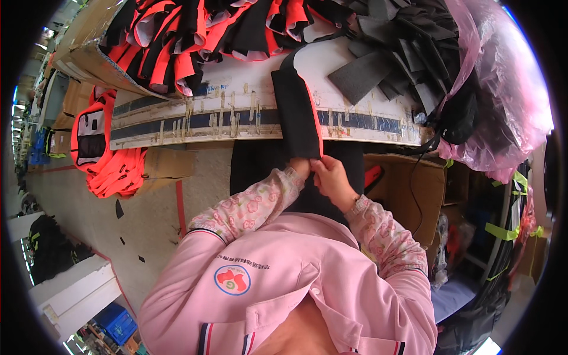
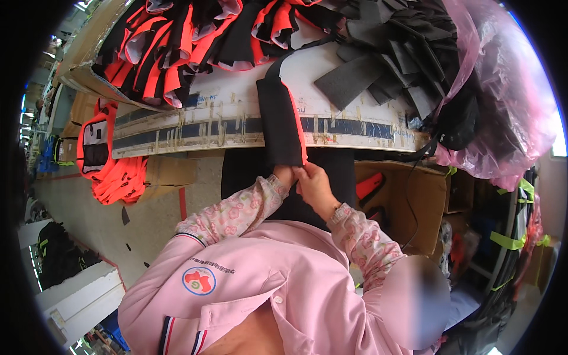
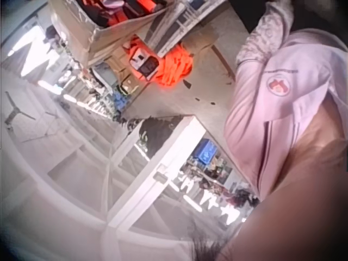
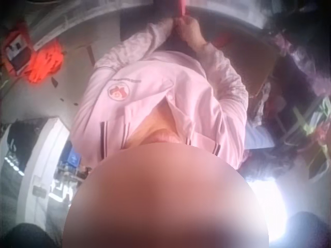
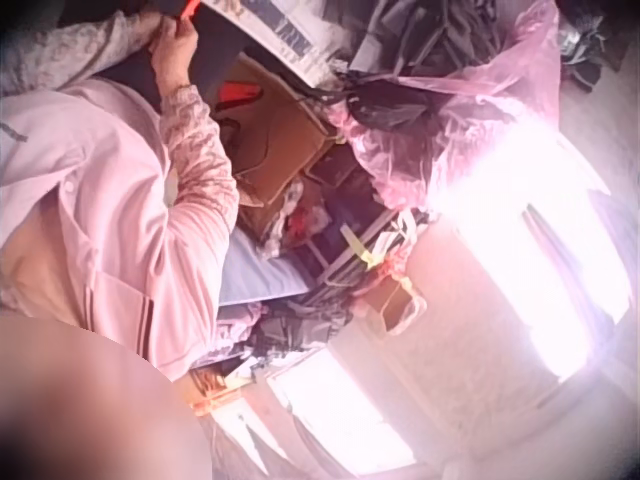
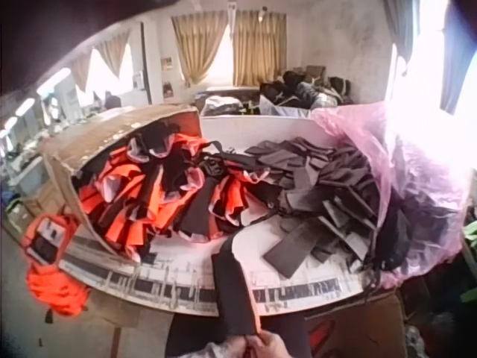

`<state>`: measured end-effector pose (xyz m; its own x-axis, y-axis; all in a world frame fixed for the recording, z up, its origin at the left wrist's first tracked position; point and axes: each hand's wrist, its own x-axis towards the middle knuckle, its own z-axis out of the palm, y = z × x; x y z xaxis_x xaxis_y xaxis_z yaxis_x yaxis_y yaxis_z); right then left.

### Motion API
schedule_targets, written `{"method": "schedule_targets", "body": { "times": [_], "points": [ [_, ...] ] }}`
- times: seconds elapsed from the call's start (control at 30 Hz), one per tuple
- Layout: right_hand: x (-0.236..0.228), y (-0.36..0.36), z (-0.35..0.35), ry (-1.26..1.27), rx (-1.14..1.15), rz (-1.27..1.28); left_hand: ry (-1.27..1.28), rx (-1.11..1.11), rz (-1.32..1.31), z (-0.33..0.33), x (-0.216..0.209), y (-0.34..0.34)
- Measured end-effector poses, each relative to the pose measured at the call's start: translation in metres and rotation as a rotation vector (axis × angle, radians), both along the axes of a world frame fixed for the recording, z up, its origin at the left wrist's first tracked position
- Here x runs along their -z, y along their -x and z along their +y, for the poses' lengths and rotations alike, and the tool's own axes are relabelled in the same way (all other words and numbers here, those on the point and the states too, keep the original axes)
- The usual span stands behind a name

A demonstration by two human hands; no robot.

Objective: The recorder is inserting foam padding into fabric sleeves, which appear to be components for life jackets, using a wooden stick to push the material inside.

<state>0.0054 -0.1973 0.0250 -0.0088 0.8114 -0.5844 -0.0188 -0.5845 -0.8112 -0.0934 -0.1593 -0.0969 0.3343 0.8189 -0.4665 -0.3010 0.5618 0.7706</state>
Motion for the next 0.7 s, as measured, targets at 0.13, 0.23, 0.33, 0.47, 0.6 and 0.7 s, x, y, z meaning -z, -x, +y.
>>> {"method": "schedule_targets", "body": {
  "times": [0.13, 0.23, 0.33, 0.47, 0.6, 0.7],
  "points": [
    [0.009, 0.000, -0.001, 0.034, -0.001, 0.038, -0.009, 0.094, 0.020, 0.002, 0.008, 0.006],
    [-0.009, -0.012, -0.010, 0.006, -0.167, 0.027, -0.129, 0.051, -0.019, -0.007, 0.012, -0.003],
    [-0.027, -0.028, -0.045, 0.060, -0.245, 0.003, -0.106, -0.042, -0.094, -0.005, -0.021, -0.005],
    [-0.033, -0.042, -0.101, 0.232, -0.029, 0.104, -0.080, -0.063, -0.152, -0.001, -0.025, -0.003],
    [-0.035, -0.031, -0.090, 0.281, 0.191, 0.322, -0.150, -0.109, -0.242, -0.001, -0.028, -0.009],
    [-0.014, -0.017, -0.036, 0.134, 0.189, 0.304, -0.063, -0.026, -0.162, -0.007, -0.024, -0.002]
  ]
}}
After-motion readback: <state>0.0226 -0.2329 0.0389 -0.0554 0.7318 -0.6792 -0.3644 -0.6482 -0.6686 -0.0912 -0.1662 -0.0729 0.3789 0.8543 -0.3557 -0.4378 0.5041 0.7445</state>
